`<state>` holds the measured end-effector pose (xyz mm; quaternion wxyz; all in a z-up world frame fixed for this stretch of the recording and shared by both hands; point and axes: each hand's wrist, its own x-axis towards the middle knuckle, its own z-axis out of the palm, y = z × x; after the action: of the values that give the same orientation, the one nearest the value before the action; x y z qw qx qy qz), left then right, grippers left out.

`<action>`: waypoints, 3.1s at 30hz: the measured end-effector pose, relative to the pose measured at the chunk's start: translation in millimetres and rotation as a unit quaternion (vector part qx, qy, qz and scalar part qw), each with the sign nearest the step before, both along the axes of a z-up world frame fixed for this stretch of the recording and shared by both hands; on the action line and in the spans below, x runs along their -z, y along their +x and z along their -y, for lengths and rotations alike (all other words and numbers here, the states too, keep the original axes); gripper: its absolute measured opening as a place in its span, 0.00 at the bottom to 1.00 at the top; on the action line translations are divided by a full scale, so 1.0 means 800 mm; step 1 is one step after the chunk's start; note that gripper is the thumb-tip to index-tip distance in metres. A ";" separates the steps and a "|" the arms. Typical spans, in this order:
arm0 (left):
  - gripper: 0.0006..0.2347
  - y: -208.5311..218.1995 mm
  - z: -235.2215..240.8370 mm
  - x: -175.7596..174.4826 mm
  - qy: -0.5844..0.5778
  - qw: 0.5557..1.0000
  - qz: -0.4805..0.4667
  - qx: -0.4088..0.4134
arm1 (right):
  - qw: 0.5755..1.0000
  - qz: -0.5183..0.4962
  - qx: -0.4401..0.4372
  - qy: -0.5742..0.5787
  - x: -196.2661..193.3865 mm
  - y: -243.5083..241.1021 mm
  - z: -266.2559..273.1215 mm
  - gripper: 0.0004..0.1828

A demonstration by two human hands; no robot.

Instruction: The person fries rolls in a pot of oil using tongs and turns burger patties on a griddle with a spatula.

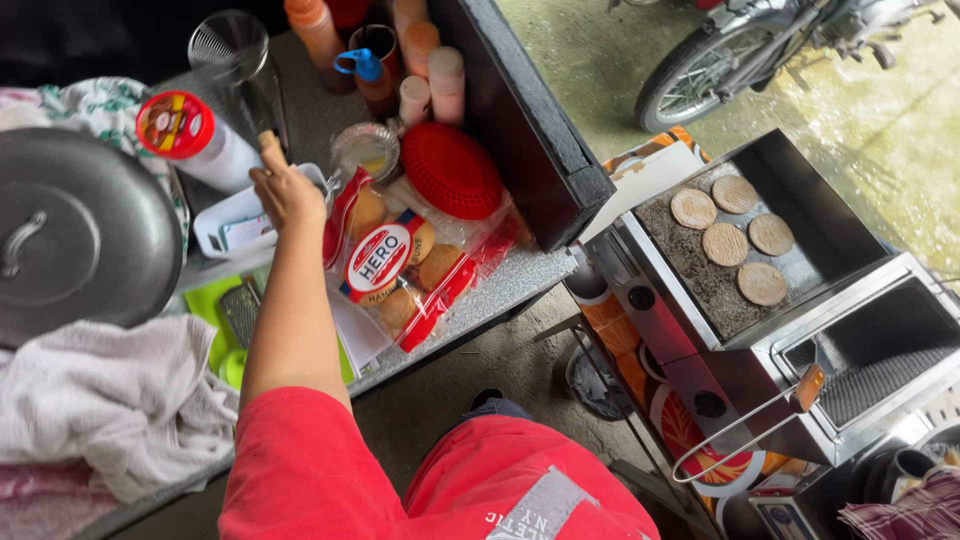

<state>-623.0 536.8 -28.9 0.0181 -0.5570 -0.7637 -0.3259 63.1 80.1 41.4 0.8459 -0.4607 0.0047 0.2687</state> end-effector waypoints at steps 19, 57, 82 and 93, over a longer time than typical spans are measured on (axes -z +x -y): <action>0.11 0.481 0.322 -0.093 -0.133 0.716 0.221 0.649 | 0.972 -0.039 0.226 0.045 -0.003 -0.054 0.206 0.31; 0.21 0.468 0.429 0.035 -0.342 0.530 0.569 0.528 | 0.998 0.009 -0.014 0.067 -0.037 0.004 0.148 0.31; 0.21 0.557 0.326 0.230 -0.576 0.451 0.590 0.341 | 0.982 -0.084 0.163 0.039 -0.018 -0.091 0.202 0.31; 0.22 0.518 0.342 0.253 -0.612 0.504 0.517 0.323 | 0.980 -0.092 0.170 0.048 -0.015 -0.092 0.192 0.30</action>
<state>-208.2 263.0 -231.1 -0.8319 -0.3702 -0.4132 0.0088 -10.7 -73.7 53.8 0.8962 -0.3854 0.1476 0.1625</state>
